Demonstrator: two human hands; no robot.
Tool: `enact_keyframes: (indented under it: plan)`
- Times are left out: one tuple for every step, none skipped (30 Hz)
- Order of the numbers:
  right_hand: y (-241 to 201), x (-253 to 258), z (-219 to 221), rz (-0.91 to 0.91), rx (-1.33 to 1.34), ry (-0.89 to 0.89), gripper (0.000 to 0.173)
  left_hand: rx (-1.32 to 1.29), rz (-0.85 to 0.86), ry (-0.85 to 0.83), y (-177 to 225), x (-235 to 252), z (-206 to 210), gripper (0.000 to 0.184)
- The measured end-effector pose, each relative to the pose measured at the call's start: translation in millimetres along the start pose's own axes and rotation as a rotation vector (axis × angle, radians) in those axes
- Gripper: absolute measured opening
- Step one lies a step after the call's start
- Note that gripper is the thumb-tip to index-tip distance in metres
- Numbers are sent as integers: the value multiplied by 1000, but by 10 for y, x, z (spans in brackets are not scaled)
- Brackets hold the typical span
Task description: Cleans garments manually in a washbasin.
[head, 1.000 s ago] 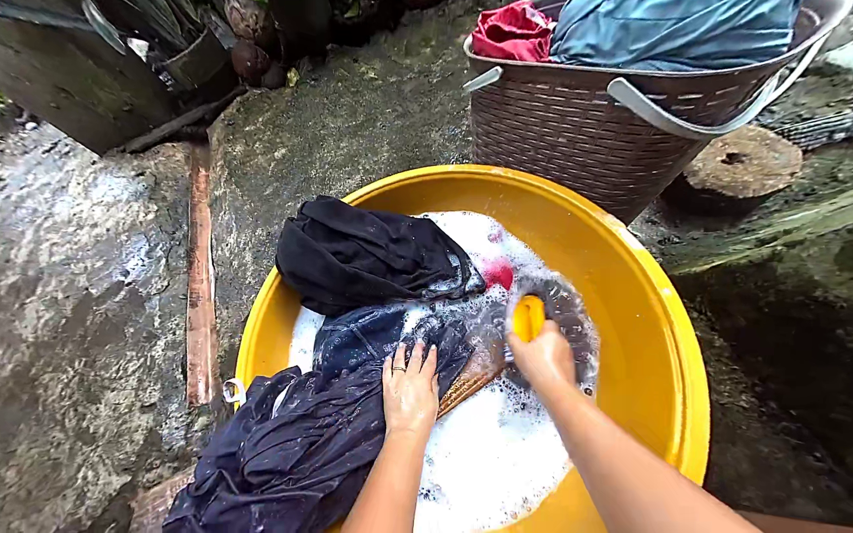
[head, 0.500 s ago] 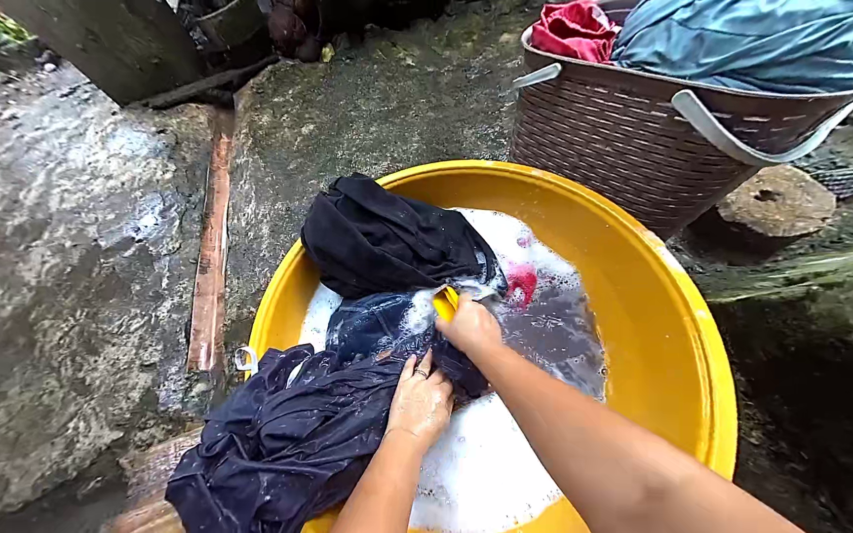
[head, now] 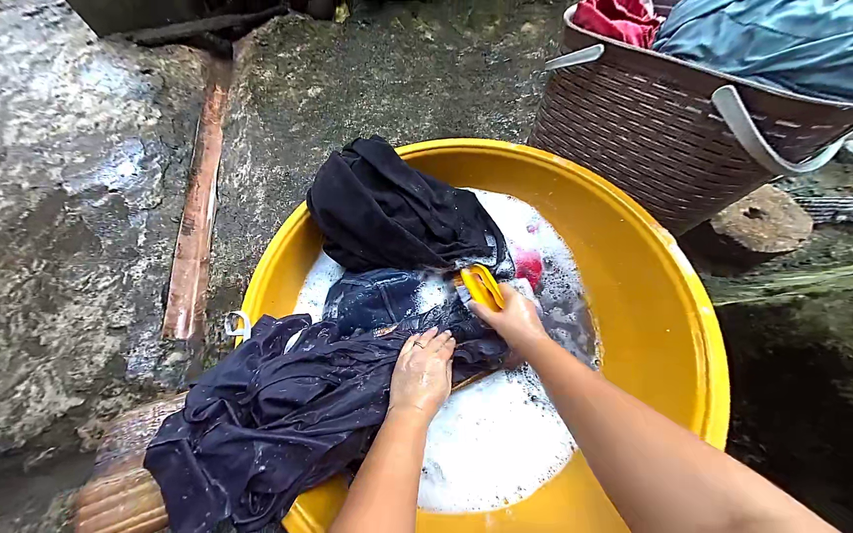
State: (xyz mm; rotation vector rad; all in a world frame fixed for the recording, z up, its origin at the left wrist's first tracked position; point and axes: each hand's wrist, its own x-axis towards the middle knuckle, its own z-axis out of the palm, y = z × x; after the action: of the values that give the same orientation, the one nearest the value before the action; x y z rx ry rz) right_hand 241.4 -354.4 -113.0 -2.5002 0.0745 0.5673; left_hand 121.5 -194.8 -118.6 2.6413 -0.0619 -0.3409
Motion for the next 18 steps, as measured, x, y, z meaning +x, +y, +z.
enact_keyframes:
  plan:
    - [151, -98, -42, 4, 53, 89, 55, -57, -46, 138, 13, 15, 15, 32]
    - [290, -238, -64, 56, 93, 187, 56, -97, -105, 229, 41, 39, 11, 31]
    - [411, -393, -79, 150, 128, 280, 59, -122, -159, 250, 80, 67, -18, 37]
    - [511, -509, -88, 277, 146, 348, 62, -118, -183, 270, 107, 109, -34, 42]
    - [579, -575, -82, 410, 146, 368, 66, -101, -189, 275, 124, 153, -51, 45]
    - [604, -601, -61, 518, 127, 338, 68, -81, -193, 239, 141, 187, -82, 43]
    - [572, -602, -38, 574, 118, 278, 66, -58, -196, 196, 154, 220, -108, 37]
    - [478, -606, -31, 568, 133, 216, 64, -33, -204, 150, 165, 252, -122, 33]
    - [363, -628, -26, 501, 157, 150, 61, -9, -214, 78, 181, 278, -131, 36]
    - [241, -674, 0, 404, 186, 80, 58, 14, -206, -18, 191, 296, -129, 44]
    - [119, -735, 51, 307, 213, 7, 56, 26, -176, -91, 185, 304, -113, 49]
    - [2, -773, 107, 241, 224, -50, 55, 27, -142, -102, 165, 303, -87, 44]
    - [-90, -754, 138, 222, 211, -86, 55, 16, -121, -93, 149, 299, -76, 36]
    - [-134, -667, 150, 220, 168, -100, 55, 11, -100, -97, 135, 286, -75, 30]
    - [-152, -527, 154, 216, 109, -94, 57, 9, -63, -113, 114, 267, -75, 31]
    - [-182, -363, 143, 213, 53, -78, 59, 2, -18, -122, 91, 251, -66, 32]
    - [-236, -220, 114, 212, 13, -61, 63, -15, 26, -128, 79, 238, -55, 34]
    - [-289, -140, 99, 224, -14, -53, 64, -28, 51, -131, 76, 224, -35, 34]
